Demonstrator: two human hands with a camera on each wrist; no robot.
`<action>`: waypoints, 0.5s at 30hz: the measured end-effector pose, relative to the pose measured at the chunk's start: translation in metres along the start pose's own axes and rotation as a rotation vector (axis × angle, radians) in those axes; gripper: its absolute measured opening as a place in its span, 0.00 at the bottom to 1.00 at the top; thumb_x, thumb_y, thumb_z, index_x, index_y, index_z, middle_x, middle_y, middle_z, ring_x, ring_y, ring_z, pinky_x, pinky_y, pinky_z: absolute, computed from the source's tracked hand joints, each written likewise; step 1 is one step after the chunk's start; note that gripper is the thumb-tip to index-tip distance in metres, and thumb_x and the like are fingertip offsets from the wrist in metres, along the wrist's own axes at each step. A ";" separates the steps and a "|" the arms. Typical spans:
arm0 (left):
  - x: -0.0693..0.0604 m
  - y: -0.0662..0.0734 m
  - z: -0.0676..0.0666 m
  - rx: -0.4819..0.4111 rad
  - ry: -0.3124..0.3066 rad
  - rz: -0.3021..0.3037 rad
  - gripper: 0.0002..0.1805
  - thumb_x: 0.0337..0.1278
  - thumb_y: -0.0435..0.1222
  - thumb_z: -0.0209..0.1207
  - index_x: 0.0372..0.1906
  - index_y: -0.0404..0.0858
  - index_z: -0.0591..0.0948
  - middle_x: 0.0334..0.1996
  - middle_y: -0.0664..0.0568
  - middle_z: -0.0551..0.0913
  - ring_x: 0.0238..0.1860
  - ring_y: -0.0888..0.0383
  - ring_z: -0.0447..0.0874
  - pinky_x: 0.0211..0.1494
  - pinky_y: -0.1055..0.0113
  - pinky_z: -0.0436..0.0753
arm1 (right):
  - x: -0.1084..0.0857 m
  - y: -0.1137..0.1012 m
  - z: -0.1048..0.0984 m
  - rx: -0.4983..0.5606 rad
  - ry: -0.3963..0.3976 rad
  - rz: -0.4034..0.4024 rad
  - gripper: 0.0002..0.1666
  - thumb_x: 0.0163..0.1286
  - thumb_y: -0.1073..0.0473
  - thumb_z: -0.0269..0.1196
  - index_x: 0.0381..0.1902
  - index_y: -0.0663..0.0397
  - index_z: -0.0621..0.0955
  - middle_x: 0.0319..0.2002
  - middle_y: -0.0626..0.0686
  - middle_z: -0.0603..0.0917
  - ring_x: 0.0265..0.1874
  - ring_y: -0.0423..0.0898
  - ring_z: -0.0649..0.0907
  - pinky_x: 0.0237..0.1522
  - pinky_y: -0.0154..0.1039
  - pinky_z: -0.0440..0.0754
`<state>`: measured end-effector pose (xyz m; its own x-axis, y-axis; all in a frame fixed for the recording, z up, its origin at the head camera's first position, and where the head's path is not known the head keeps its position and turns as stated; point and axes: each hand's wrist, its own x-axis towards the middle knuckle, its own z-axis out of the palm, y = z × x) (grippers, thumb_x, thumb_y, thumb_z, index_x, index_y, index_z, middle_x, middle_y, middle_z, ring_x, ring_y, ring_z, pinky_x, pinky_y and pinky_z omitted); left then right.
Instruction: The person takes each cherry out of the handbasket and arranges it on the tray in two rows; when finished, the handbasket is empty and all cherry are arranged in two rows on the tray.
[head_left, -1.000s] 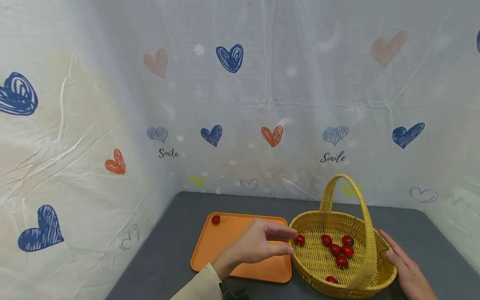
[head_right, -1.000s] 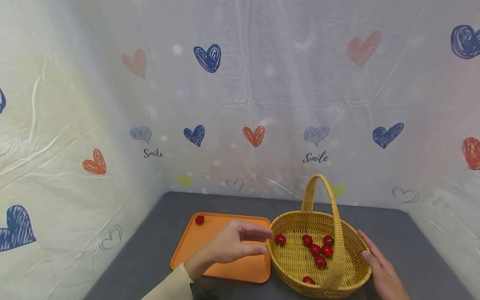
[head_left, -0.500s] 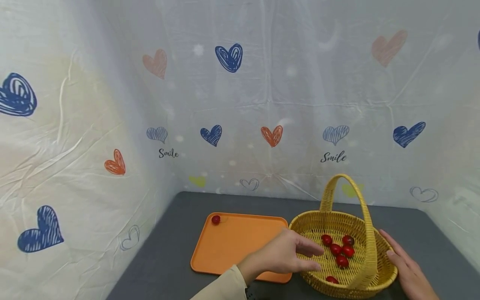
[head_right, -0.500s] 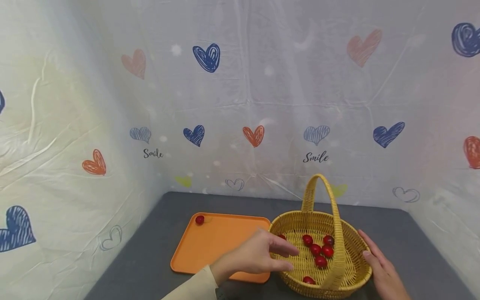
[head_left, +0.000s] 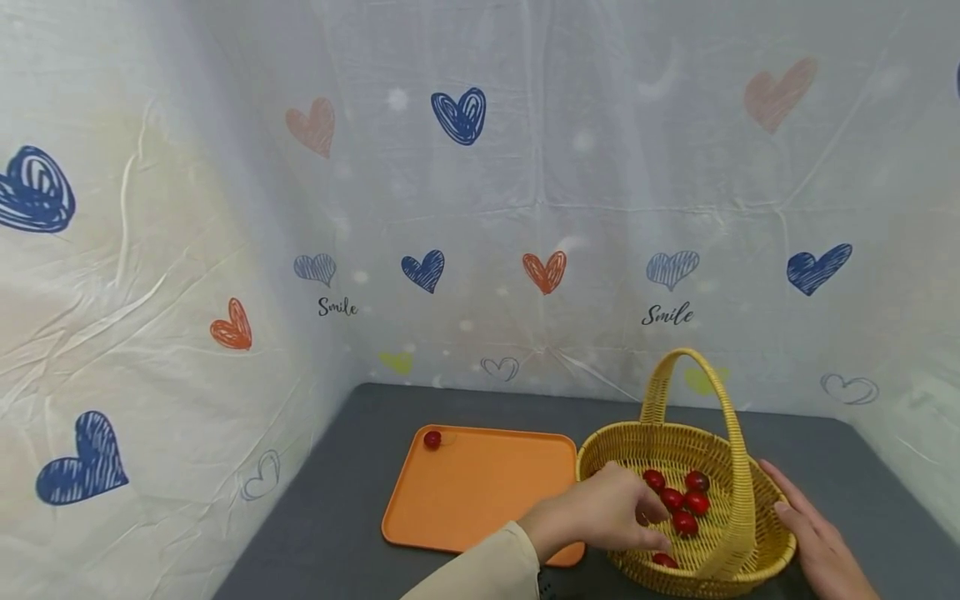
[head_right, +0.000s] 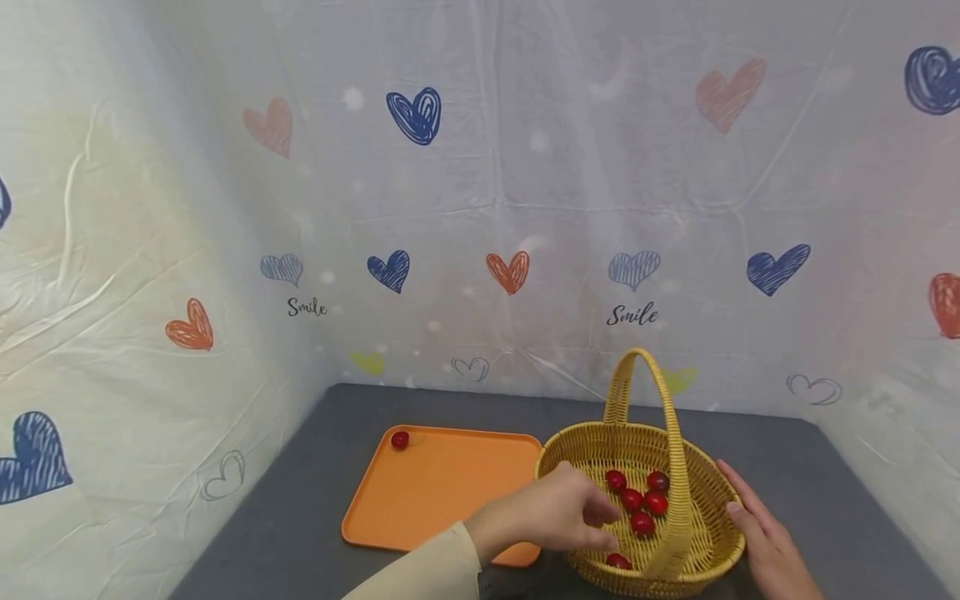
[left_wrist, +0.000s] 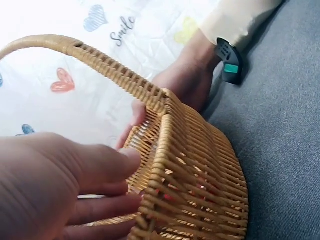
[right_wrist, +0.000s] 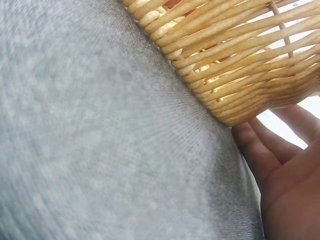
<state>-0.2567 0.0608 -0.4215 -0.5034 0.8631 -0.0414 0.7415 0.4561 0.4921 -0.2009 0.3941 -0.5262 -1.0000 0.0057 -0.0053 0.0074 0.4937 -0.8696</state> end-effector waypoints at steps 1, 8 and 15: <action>0.003 0.001 0.001 0.007 -0.006 -0.013 0.16 0.75 0.46 0.70 0.61 0.48 0.92 0.47 0.68 0.94 0.38 0.84 0.84 0.78 0.68 0.74 | 0.000 0.000 0.000 0.007 -0.004 0.005 0.40 0.93 0.36 0.32 0.92 0.40 0.37 0.89 0.66 0.36 0.86 0.61 0.36 0.50 0.05 0.48; 0.016 0.005 0.010 0.049 -0.047 -0.077 0.09 0.72 0.46 0.73 0.47 0.48 0.97 0.36 0.68 0.93 0.33 0.80 0.84 0.51 0.82 0.83 | 0.000 -0.001 0.000 0.006 -0.005 0.015 0.41 0.93 0.36 0.32 0.92 0.41 0.37 0.89 0.63 0.37 0.86 0.62 0.37 0.51 0.05 0.48; 0.027 0.008 0.017 0.132 -0.119 -0.140 0.10 0.70 0.49 0.74 0.36 0.50 0.97 0.26 0.69 0.91 0.26 0.76 0.81 0.36 0.85 0.78 | -0.002 0.008 0.002 -0.059 0.051 -0.092 0.38 0.94 0.41 0.34 0.92 0.41 0.42 0.66 0.09 0.48 0.61 0.03 0.48 0.53 0.05 0.50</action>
<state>-0.2567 0.0912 -0.4331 -0.5553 0.8055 -0.2070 0.7238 0.5907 0.3567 -0.1989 0.3961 -0.5337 -0.9950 0.0018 0.0996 -0.0826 0.5442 -0.8348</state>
